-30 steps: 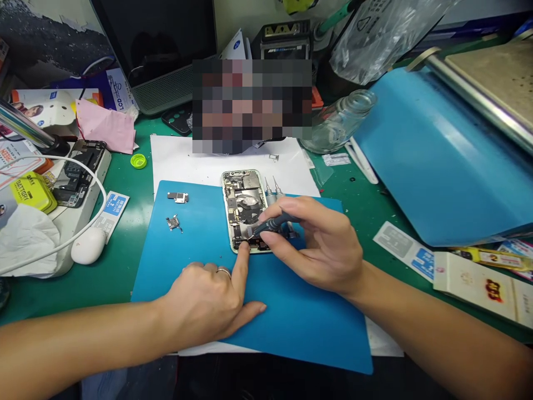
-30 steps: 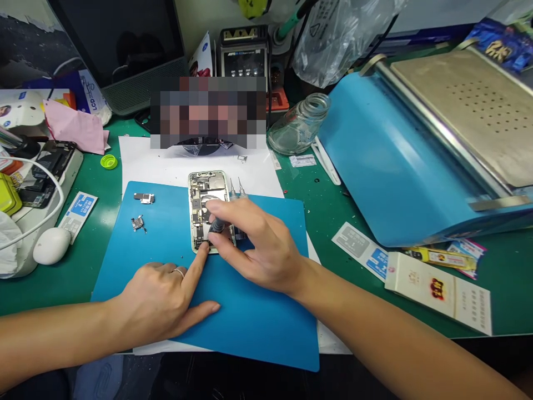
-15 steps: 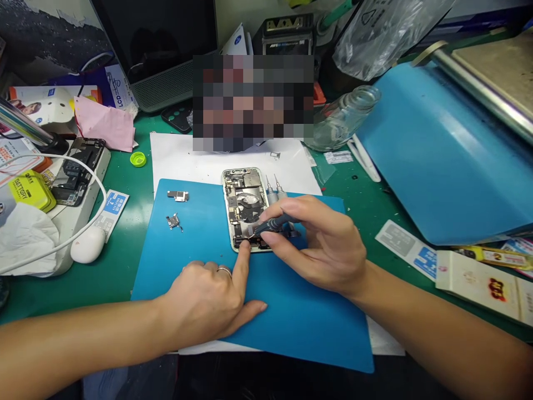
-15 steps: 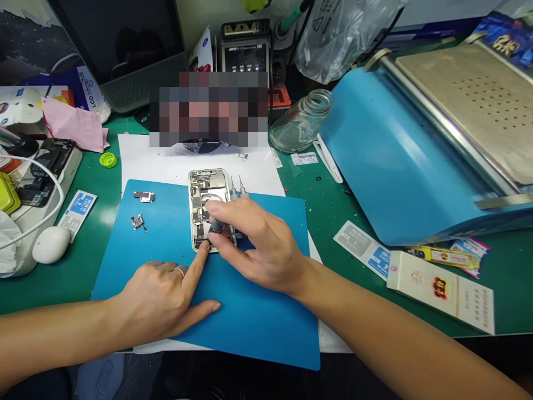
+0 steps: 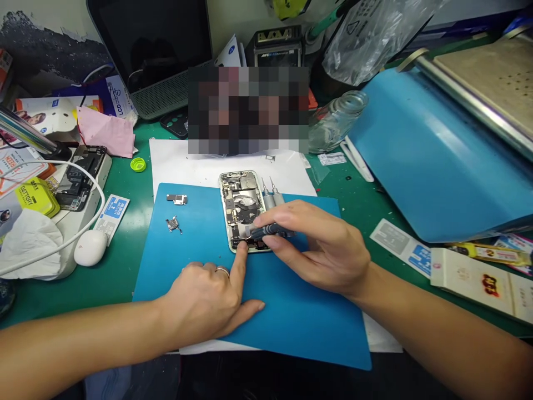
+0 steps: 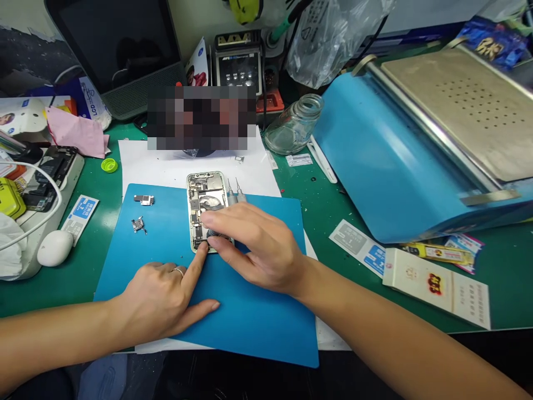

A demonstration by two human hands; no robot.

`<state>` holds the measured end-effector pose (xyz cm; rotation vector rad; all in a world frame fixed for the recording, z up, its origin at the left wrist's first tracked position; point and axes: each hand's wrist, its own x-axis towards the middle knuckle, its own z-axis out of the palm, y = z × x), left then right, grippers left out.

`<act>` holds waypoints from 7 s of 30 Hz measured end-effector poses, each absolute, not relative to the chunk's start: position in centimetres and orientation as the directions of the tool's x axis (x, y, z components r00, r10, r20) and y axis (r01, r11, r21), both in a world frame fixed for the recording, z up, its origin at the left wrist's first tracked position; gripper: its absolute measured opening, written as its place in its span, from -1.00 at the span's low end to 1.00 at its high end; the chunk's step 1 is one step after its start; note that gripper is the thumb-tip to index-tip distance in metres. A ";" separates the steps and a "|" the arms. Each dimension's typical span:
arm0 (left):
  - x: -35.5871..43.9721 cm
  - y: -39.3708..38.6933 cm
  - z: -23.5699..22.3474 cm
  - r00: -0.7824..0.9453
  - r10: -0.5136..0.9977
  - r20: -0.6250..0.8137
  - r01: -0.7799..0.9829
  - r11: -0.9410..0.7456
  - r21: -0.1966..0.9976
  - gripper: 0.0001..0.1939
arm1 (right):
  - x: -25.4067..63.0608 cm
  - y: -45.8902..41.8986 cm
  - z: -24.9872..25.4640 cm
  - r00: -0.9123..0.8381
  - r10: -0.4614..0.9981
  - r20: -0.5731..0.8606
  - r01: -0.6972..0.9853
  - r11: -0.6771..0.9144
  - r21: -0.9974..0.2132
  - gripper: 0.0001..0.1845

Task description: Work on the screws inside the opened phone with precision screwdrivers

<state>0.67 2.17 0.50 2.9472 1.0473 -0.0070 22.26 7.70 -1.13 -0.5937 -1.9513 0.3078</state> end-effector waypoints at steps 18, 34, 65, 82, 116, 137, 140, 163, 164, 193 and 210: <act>0.7 2.3 0.5 0.773 0.633 -0.036 0.633 -0.774 0.010 -0.15 | 22.2 7.9 -0.3 -0.380 0.515 0.768 0.290 0.855 -0.430 -0.30; 0.6 2.4 0.6 0.773 0.630 -0.078 0.632 -0.775 0.008 -0.15 | 22.3 7.9 0.0 -0.414 0.498 0.762 0.250 0.867 -0.431 -0.35; 0.7 2.4 0.6 0.776 0.630 -0.046 0.630 -0.777 -0.015 -0.15 | 22.2 7.5 0.0 -0.364 0.494 0.790 0.301 0.865 -0.402 -0.42; 0.5 2.3 0.3 0.785 0.617 0.049 0.618 -0.786 0.012 -0.19 | 21.8 7.5 0.4 -0.410 0.522 0.748 0.215 0.852 -0.477 -0.47; 0.5 2.3 0.2 0.789 0.614 0.030 0.614 -0.789 0.007 -0.16 | 22.1 7.1 -1.0 -0.307 0.572 0.761 0.271 0.819 -0.506 -0.11; 0.1 3.3 1.0 0.776 0.451 0.441 0.355 -0.890 0.286 -0.78 | 21.3 6.2 -1.6 -0.436 0.667 0.604 0.216 0.730 -0.649 -0.61; 0.0 4.6 1.4 0.626 0.633 0.455 0.409 -0.764 0.500 -0.85 | 21.3 6.5 -1.5 -0.298 0.711 0.637 0.203 0.699 -0.685 -0.48; -0.2 6.2 0.3 0.541 0.791 0.286 0.557 -0.592 0.582 -0.73 | 21.3 7.1 -0.9 -0.085 0.849 0.522 0.124 0.529 -0.840 -0.51; -0.2 6.2 0.3 0.539 0.792 0.285 0.556 -0.589 0.587 -0.74 | 21.4 7.2 -1.0 -0.084 0.844 0.529 0.127 0.536 -0.835 -0.50; 0.0 6.3 0.7 0.494 0.814 0.305 0.474 -0.546 0.691 -0.88 | 21.5 7.6 -0.6 0.006 0.734 0.679 0.058 0.678 -0.733 -0.43; 0.0 6.4 0.6 0.525 0.785 0.328 0.459 -0.586 0.668 -0.83 | 21.6 7.3 -0.8 -0.038 0.737 0.675 0.080 0.675 -0.733 -0.38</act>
